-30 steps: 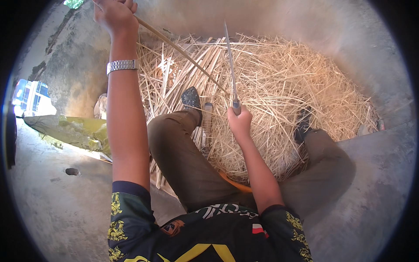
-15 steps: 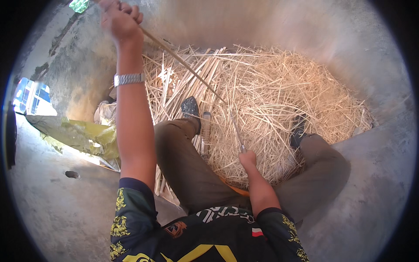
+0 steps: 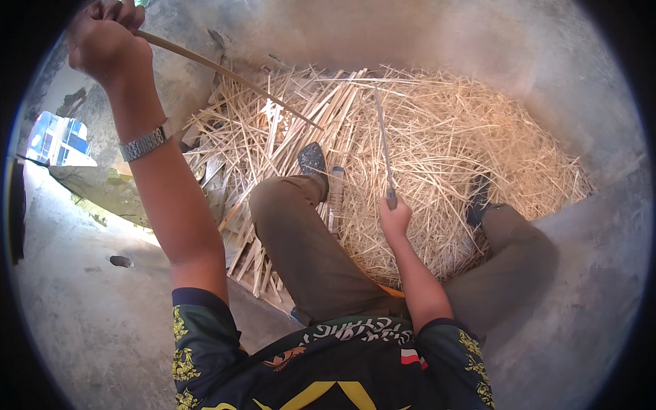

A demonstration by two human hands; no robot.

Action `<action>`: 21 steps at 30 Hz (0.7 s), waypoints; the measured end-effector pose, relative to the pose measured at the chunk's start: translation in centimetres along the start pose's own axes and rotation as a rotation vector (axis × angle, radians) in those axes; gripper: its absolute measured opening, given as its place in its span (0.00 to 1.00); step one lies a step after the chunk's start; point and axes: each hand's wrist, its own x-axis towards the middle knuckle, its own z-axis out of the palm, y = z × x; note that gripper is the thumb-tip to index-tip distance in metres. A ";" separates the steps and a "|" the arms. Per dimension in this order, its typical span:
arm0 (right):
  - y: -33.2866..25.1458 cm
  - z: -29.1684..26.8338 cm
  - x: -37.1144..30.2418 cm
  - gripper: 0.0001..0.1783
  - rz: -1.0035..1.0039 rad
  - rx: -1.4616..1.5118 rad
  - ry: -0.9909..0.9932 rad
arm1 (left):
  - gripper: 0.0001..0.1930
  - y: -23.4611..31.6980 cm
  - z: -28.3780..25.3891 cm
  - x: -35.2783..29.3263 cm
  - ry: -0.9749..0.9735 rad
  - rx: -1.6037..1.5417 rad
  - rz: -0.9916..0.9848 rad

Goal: The person sits on a floor covered with straw and uses a large knife to split long bamboo sticks into thinner strips. They hold the bamboo with one hand and strike it with the knife to separate the fibers, repeating this process for multiple sticks.

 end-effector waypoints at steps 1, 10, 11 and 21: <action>-2.3 0.0 0.1 0.13 -0.053 0.067 0.009 | 0.21 0.4 -0.3 -0.3 -0.011 -0.001 -0.014; -13.1 -3.7 -0.8 0.15 -0.105 0.161 0.040 | 0.15 -3.4 -2.7 -2.0 -0.093 -0.548 -0.205; -13.3 -4.7 -1.5 0.16 0.025 0.191 -0.064 | 0.14 -4.0 -2.5 -3.2 -0.104 -0.553 -0.191; -7.7 -5.4 -3.2 0.18 0.194 0.207 -0.067 | 0.11 -5.2 0.2 -8.6 -0.118 -0.452 -0.182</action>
